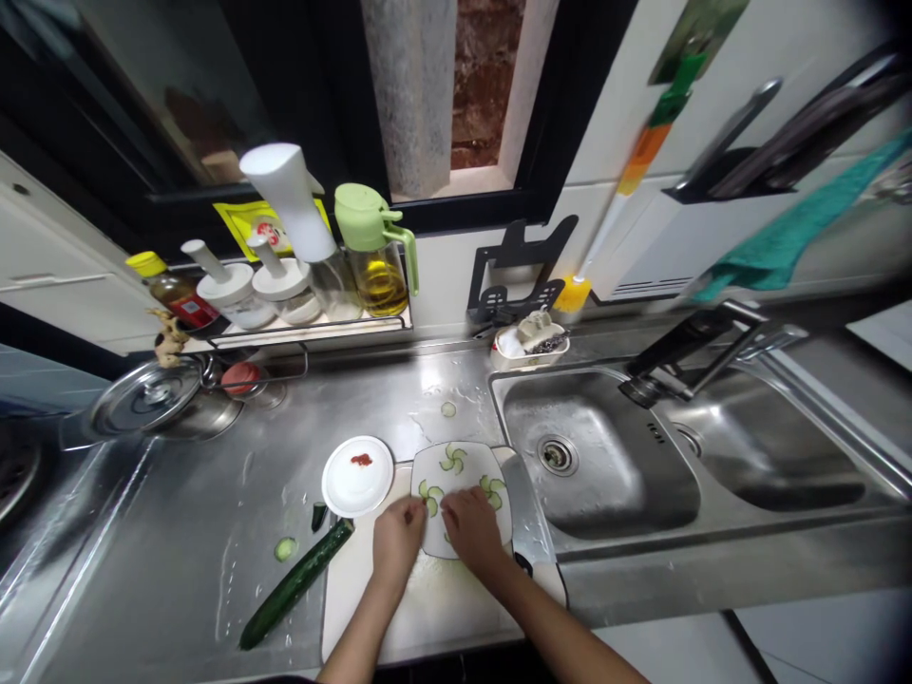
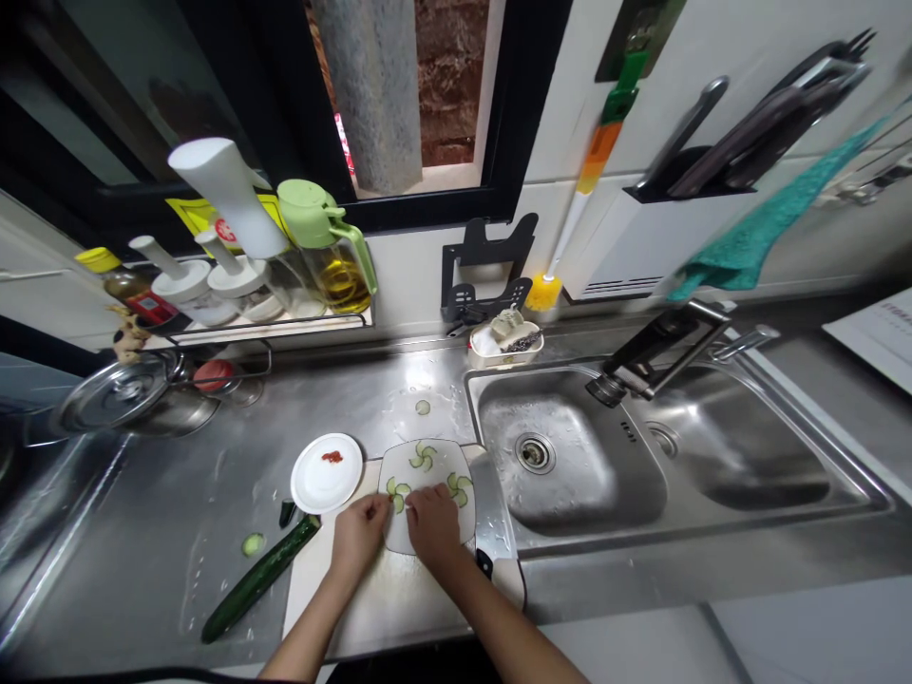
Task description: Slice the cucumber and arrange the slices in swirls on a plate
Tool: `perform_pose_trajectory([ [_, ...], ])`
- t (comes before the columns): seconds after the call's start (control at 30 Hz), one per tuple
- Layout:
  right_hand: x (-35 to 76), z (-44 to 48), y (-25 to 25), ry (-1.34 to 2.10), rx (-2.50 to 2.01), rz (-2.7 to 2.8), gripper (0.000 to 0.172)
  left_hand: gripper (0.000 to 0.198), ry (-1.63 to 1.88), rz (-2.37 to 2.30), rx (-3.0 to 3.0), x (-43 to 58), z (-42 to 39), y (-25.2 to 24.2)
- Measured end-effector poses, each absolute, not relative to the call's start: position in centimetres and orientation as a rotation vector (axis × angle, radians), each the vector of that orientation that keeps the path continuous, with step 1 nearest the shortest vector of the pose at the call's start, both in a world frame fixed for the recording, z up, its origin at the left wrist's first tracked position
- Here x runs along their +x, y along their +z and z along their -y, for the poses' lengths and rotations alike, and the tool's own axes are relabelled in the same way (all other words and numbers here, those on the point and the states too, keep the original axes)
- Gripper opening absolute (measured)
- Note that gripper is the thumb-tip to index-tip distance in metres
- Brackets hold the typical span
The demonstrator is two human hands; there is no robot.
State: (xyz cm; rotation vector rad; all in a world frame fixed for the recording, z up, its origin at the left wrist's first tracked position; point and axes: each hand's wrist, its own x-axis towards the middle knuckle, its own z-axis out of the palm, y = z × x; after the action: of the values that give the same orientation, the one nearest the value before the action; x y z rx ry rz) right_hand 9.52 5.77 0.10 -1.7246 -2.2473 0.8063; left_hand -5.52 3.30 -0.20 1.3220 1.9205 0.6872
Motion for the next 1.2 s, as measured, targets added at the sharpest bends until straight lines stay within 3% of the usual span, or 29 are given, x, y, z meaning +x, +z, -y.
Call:
perform_pose_trajectory([
  [0.43, 8.4, -6.8, 0.3, 0.835, -1.617, 2.265, 0.024, 0.026, 0.613, -1.944, 1.331, -4.9, -4.3, -0.8],
  [1.2, 8.0, -7.0, -0.1, 0.816, -1.609, 2.305, 0.022, 0.019, 0.63, -1.937, 1.395, -5.4, -4.2, -0.8],
])
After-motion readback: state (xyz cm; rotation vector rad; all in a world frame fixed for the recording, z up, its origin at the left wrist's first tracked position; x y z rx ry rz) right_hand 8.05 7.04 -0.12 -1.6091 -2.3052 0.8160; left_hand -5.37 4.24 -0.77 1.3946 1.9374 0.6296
